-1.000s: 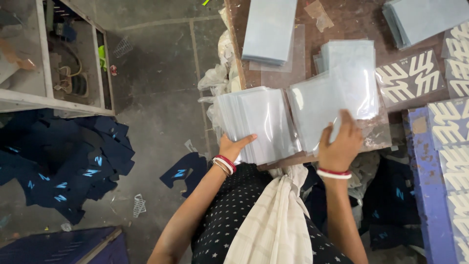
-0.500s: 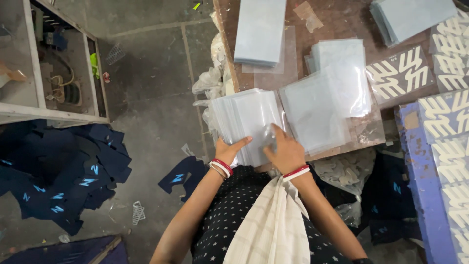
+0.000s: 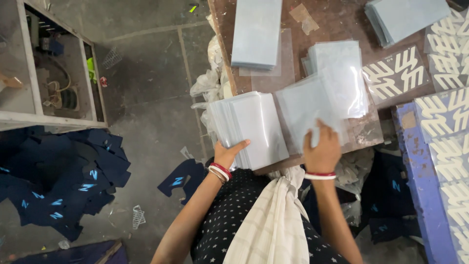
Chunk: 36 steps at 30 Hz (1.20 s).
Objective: The person organizes and packs printed materials by hand at a table. They pick up stacks of printed sheets, align them, and place them into clear plastic sleeves one at a time, continuing until a large number of sheets have been sleeved and stacked.
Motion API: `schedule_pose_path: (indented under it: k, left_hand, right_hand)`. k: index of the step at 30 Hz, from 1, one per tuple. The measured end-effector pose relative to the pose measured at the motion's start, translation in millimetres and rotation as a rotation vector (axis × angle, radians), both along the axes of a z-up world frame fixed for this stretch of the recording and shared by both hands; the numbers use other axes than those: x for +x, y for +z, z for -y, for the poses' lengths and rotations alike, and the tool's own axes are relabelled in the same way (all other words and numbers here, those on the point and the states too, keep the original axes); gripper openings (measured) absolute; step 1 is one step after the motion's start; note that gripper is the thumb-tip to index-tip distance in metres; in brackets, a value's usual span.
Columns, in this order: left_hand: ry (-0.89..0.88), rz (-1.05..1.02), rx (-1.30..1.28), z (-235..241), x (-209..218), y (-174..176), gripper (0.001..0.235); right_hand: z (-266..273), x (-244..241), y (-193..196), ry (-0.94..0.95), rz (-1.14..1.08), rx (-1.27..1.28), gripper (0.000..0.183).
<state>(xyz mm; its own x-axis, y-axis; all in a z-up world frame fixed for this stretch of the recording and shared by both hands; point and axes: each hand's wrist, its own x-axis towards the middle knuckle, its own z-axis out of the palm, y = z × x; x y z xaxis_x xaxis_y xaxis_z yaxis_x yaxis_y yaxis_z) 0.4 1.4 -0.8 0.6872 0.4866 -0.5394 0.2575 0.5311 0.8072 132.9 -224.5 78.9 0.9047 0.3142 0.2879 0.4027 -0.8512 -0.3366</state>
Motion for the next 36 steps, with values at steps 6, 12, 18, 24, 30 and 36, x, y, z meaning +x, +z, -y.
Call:
schedule_pose_path:
  k: [6, 12, 18, 24, 30, 36]
  left_hand:
    - [0.035, -0.037, -0.073, -4.4, -2.6, 10.0, 0.071]
    - [0.026, -0.029, -0.051, -3.6, 0.7, -1.4, 0.071]
    - [-0.024, -0.096, -0.013, -5.7, -0.6, -3.5, 0.075]
    - [-0.041, -0.126, -0.058, -9.8, -0.9, 3.7, 0.08]
    - [-0.072, -0.151, -0.087, -12.3, 1.5, 6.0, 0.082]
    - [-0.068, -0.137, -0.063, -14.2, 2.1, 4.8, 0.076]
  right_hand:
    - [-29.7, -25.5, 15.7, 0.086, 0.147, -0.019, 0.041]
    - [20.9, 23.2, -14.5, 0.076, 0.007, 0.015, 0.05]
    - [51.6, 60.5, -36.5, -0.169, -0.08, 0.022, 0.063]
    - [53.9, 70.8, -51.9, -0.247, -0.551, 0.058, 0.065]
    - [69.2, 63.6, -112.2, 0.067, -0.435, 0.143, 0.056]
    - [47.5, 74.6, -104.5, -0.043, -0.901, 0.532, 0.047]
